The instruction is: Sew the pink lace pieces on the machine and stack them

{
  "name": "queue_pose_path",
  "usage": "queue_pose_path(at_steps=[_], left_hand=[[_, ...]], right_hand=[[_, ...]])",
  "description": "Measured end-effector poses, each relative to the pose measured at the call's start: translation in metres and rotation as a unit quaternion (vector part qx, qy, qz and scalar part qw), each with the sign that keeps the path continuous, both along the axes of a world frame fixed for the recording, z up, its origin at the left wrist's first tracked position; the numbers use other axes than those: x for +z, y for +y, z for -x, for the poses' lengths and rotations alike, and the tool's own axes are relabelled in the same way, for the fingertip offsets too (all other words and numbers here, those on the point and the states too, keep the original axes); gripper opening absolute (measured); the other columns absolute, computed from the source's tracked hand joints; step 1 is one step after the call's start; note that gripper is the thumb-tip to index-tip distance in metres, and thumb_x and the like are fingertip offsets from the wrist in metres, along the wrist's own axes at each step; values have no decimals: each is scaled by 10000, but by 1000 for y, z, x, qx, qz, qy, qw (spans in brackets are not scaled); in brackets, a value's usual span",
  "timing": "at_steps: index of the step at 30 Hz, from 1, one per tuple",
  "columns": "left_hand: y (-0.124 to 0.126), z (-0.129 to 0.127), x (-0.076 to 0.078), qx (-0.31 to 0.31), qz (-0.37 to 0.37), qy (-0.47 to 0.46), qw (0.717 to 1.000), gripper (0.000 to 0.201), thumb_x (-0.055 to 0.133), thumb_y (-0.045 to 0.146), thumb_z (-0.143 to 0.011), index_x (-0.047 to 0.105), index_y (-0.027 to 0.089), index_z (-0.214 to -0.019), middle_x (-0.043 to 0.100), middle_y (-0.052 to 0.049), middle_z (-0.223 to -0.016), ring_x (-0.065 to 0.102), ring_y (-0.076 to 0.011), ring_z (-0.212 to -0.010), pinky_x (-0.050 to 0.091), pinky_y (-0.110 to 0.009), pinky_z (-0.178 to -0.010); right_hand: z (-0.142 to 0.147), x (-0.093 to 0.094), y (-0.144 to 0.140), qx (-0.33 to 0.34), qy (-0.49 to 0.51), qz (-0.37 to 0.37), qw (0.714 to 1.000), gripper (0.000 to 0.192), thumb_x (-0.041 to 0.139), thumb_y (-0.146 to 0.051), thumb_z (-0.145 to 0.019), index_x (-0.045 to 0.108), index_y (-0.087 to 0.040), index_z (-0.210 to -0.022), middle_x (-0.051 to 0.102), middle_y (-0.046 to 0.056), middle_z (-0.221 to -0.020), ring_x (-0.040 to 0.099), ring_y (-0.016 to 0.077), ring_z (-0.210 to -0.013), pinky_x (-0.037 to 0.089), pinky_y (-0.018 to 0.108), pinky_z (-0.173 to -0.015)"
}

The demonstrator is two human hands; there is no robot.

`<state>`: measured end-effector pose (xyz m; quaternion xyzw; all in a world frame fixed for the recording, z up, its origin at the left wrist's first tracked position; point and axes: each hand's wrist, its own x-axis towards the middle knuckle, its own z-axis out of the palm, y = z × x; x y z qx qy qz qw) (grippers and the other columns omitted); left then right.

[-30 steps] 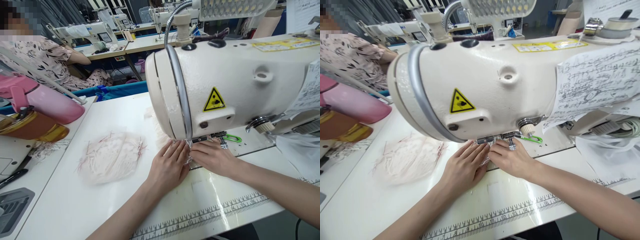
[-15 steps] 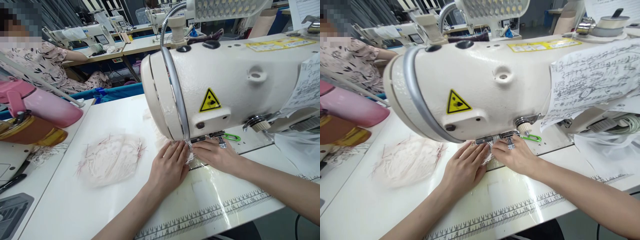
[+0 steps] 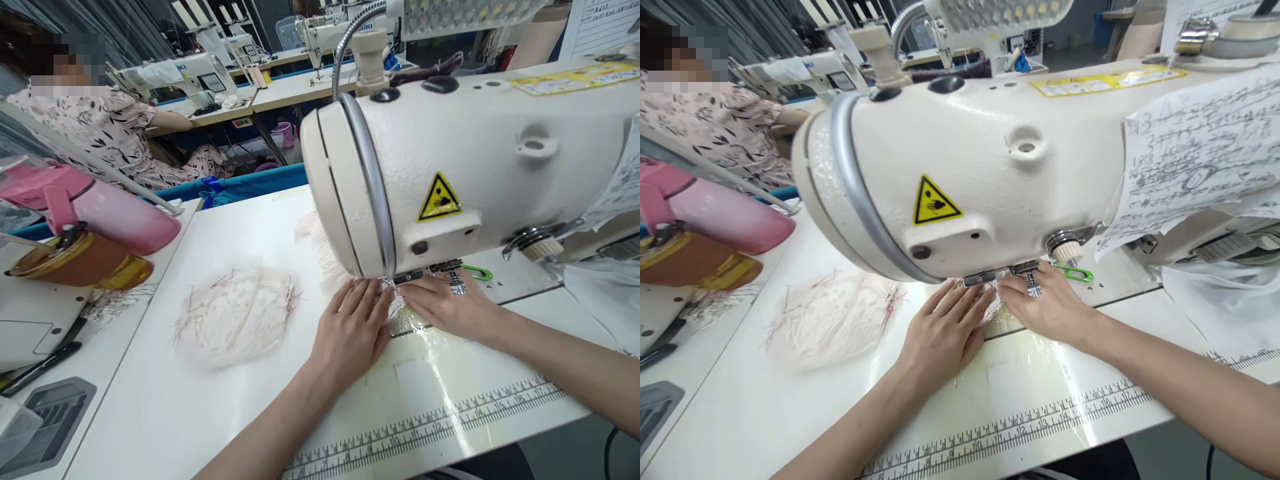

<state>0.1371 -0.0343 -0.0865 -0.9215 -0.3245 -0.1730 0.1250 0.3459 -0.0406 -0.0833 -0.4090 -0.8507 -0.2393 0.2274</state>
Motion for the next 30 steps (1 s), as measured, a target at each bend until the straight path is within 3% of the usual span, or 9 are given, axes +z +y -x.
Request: queue_pose_path(at_steps=[6, 16, 22, 30], left_hand=[[2, 3, -4, -73, -12, -5, 997, 374, 479, 183, -904, 558, 99, -1260, 608, -115, -1274, 555, -235, -1206, 422, -432, -1056], [11, 13, 7, -87, 8, 2, 996, 353, 435, 162, -897, 608, 96, -1197, 634, -107, -1227, 608, -246, -1136, 464, -487, -1022], [19, 21, 12, -96, 19, 7, 995, 342, 434, 171, -893, 633, 93, -1160, 642, -101, -1214, 620, -246, -1118, 491, -462, -997], [20, 20, 11, -76, 14, 0, 997, 326, 440, 157, -890, 640, 104, -1142, 659, -103, -1191, 616, -253, -1122, 480, -462, -1007]], right_hand=[[-1, 3, 0, -15, -24, 14, 1000, 179, 474, -175, -919, 648, -217, -906, 699, -38, -877, 531, 107, -633, 289, 325, -680], [2, -2, 0, 58, -36, -9, 998, 257, 480, -48, -843, 635, -188, -993, 705, -2, -922, 561, 135, -806, 301, 317, -614], [14, -7, -1, 90, -13, 12, 996, 240, 457, -31, -886, 630, -195, -913, 709, -24, -908, 580, 115, -887, 388, 300, -801], [14, -10, 0, 94, 11, 37, 995, 249, 468, -26, -879, 651, -183, -943, 711, -18, -931, 605, 118, -927, 406, 302, -800]])
